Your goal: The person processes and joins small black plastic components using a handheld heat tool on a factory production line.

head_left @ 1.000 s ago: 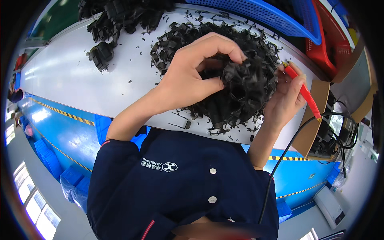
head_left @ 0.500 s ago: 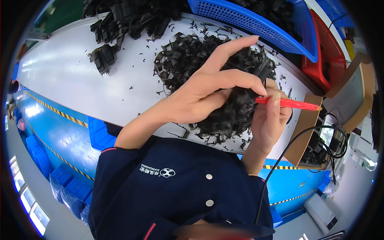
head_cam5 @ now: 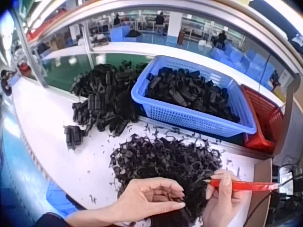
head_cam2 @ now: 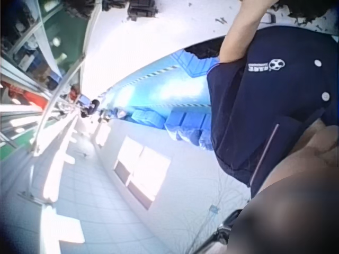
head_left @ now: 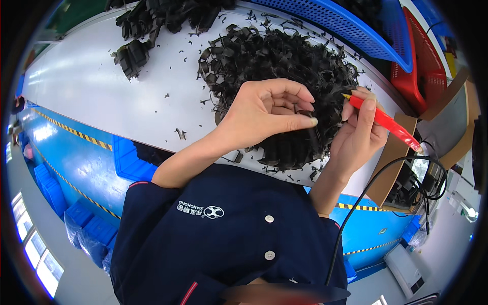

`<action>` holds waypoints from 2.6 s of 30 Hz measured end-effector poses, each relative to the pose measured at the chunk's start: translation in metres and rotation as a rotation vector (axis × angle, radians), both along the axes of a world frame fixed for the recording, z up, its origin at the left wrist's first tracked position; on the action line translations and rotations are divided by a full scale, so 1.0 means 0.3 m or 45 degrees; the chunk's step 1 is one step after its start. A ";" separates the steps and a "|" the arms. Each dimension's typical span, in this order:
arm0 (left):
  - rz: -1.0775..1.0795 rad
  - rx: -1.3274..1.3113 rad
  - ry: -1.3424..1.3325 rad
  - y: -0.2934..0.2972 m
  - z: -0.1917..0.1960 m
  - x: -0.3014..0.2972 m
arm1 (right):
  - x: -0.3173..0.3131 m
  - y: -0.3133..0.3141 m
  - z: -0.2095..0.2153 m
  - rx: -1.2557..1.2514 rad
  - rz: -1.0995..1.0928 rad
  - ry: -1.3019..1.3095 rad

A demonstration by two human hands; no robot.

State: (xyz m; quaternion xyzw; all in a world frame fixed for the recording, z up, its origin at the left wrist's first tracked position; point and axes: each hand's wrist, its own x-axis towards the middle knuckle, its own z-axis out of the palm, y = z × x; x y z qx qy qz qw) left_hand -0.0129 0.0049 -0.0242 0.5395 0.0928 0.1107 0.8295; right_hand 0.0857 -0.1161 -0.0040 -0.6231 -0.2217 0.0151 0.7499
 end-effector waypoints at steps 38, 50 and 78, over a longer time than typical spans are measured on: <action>0.232 -0.071 -0.175 -0.044 0.049 0.003 | -0.074 -0.014 -0.001 0.032 0.219 -0.105; 0.385 0.363 -0.177 -0.054 0.012 0.003 | -0.063 -0.008 -0.035 -0.180 0.069 -0.578; 0.370 0.859 -0.753 0.097 0.069 -0.022 | 0.084 -0.046 -0.131 -0.946 -0.584 -0.688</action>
